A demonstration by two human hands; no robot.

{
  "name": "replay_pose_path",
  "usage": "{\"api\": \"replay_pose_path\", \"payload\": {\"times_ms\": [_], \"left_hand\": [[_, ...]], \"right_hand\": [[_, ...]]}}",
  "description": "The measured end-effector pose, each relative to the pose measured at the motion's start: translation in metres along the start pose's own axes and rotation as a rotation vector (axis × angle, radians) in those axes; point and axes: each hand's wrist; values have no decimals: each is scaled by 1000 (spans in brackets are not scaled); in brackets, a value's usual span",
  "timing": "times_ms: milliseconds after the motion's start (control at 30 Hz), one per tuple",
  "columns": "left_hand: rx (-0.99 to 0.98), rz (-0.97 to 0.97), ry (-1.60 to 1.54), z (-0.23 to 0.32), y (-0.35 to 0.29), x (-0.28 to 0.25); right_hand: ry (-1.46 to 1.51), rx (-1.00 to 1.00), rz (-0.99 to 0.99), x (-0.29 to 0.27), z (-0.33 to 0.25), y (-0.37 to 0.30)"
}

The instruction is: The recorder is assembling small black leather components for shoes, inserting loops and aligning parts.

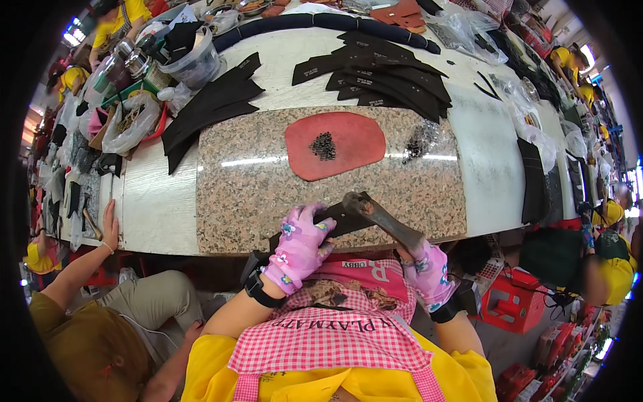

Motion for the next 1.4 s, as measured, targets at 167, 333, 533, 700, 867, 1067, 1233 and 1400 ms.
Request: {"api": "replay_pose_path", "payload": {"times_ms": [167,333,533,700,867,1067,1233,1400], "left_hand": [[-16,45,-64,-7,-2,6],[23,73,-65,-2,-5,3],[20,48,-61,-4,-6,6],[11,55,-51,-9,1,2],[27,60,-63,-4,-2,1],[25,70,-63,-7,-5,3],[157,114,-127,0,-12,-1],[319,114,-148,25,-6,-31]], "right_hand": [[-121,-87,-7,2,-5,14],[12,-64,94,10,4,0],[38,-141,126,8,4,7],[-94,-66,-57,7,9,9],[111,-34,60,21,19,-7],[-213,262,24,-20,35,-2],[-520,477,416,-70,126,-12],[164,351,431,-52,120,27]]}}
Point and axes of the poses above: each hand's wrist, its own y-axis towards the middle knuckle, its own x-axis out of the palm, z = x × y, and after that the axes turned 5 degrees about x, right-handed
